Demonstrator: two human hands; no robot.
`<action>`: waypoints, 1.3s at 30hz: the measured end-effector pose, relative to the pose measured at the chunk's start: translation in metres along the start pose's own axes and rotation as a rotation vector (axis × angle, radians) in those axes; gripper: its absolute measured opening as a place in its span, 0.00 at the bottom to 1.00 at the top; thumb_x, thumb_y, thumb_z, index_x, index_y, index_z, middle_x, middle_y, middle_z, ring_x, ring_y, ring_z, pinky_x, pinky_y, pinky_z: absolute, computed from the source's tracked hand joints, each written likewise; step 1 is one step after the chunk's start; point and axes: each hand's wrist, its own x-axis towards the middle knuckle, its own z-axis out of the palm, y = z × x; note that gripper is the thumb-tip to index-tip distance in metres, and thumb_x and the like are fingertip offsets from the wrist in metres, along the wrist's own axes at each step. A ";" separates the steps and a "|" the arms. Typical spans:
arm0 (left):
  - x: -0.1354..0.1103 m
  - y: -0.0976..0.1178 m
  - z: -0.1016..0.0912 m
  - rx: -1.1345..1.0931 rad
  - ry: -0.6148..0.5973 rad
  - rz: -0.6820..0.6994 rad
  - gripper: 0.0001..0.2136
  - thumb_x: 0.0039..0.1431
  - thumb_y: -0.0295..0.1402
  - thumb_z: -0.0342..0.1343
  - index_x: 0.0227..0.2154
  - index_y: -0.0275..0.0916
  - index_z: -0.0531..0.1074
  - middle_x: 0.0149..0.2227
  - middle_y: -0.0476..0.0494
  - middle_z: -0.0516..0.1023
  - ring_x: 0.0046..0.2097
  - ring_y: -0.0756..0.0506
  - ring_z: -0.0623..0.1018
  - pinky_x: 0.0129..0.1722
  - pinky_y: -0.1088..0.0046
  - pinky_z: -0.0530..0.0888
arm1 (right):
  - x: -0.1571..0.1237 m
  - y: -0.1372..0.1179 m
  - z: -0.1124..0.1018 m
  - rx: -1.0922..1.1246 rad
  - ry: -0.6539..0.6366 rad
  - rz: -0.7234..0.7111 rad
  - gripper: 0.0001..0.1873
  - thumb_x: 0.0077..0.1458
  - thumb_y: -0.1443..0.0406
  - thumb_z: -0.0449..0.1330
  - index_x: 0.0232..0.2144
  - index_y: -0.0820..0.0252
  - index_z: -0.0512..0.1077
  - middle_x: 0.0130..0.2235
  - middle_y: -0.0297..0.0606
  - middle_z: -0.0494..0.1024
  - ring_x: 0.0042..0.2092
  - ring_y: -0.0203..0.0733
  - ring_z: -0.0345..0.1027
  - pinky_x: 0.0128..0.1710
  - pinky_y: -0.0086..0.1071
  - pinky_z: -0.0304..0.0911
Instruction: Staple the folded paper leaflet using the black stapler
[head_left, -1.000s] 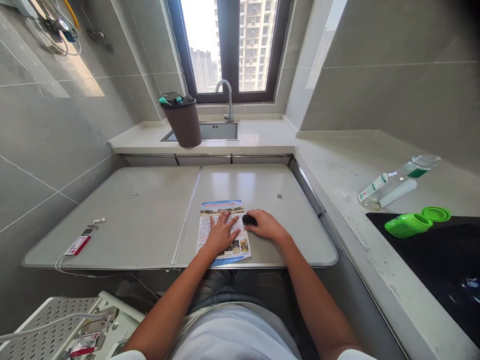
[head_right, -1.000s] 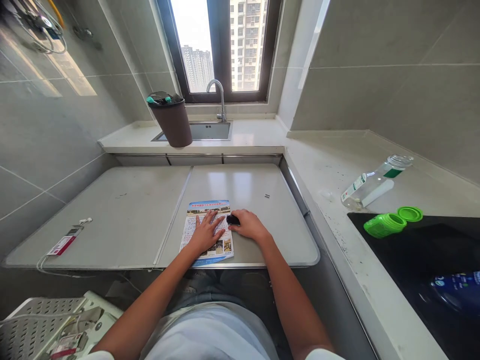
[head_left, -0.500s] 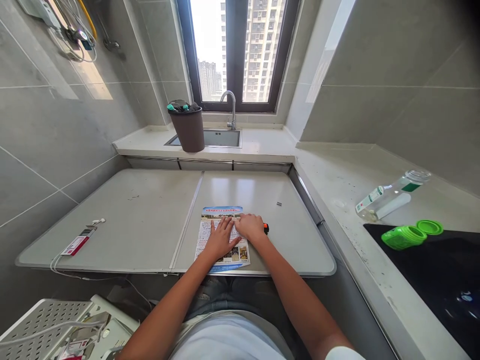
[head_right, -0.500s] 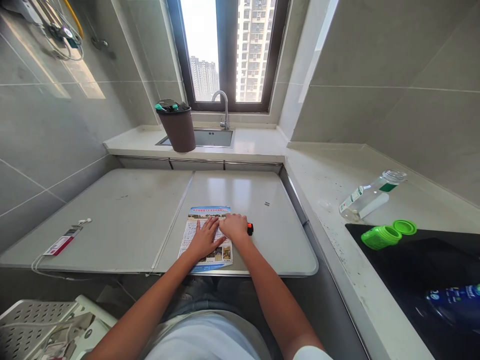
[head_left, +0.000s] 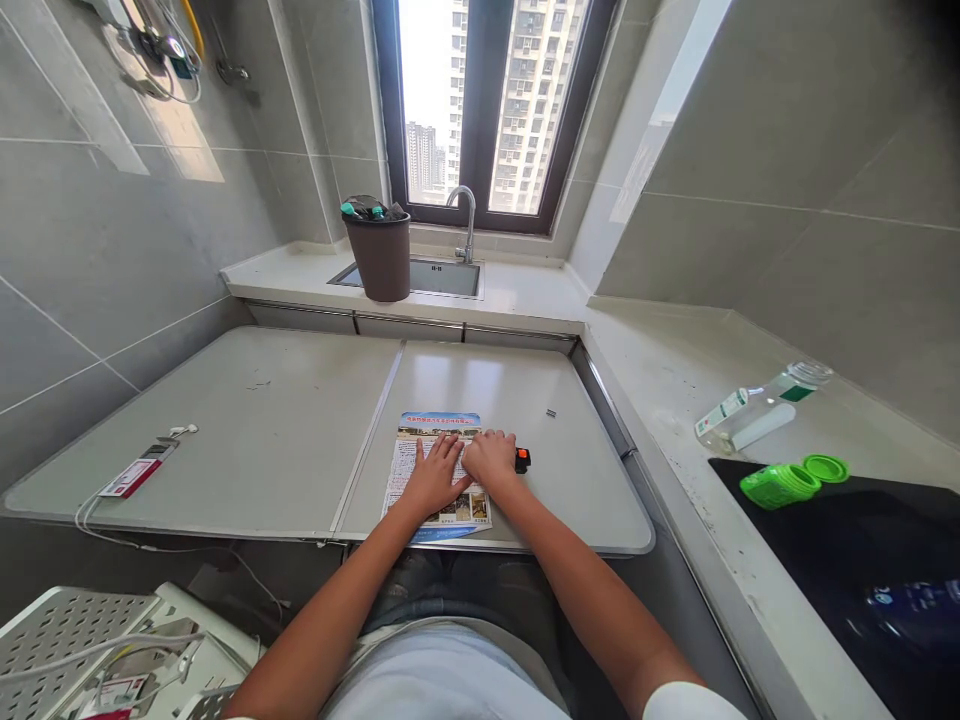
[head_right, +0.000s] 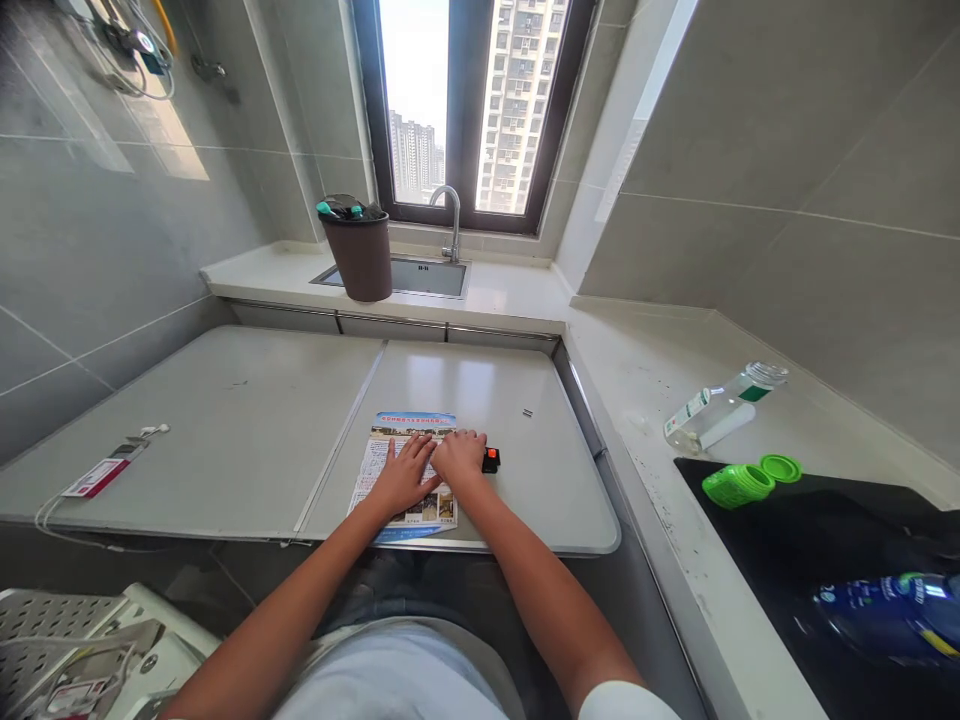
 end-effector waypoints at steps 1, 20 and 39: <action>0.000 0.000 0.000 -0.001 0.000 0.000 0.31 0.67 0.49 0.53 0.69 0.42 0.60 0.72 0.34 0.59 0.74 0.31 0.54 0.69 0.30 0.44 | -0.001 -0.001 0.000 -0.007 0.006 0.004 0.18 0.62 0.65 0.53 0.46 0.64 0.80 0.50 0.58 0.79 0.52 0.56 0.72 0.50 0.47 0.56; -0.002 0.002 -0.001 -0.017 0.042 0.011 0.30 0.67 0.50 0.53 0.68 0.47 0.60 0.71 0.36 0.60 0.74 0.33 0.55 0.70 0.33 0.45 | -0.024 0.054 -0.007 0.328 0.172 -0.274 0.18 0.66 0.49 0.58 0.48 0.54 0.72 0.48 0.41 0.79 0.50 0.45 0.71 0.46 0.32 0.59; 0.000 0.001 -0.015 -0.310 0.392 -0.083 0.15 0.69 0.39 0.52 0.55 0.40 0.64 0.55 0.35 0.71 0.59 0.39 0.71 0.61 0.54 0.69 | -0.019 0.049 -0.003 0.446 0.355 0.078 0.11 0.68 0.56 0.56 0.44 0.57 0.69 0.44 0.44 0.79 0.46 0.47 0.73 0.40 0.32 0.58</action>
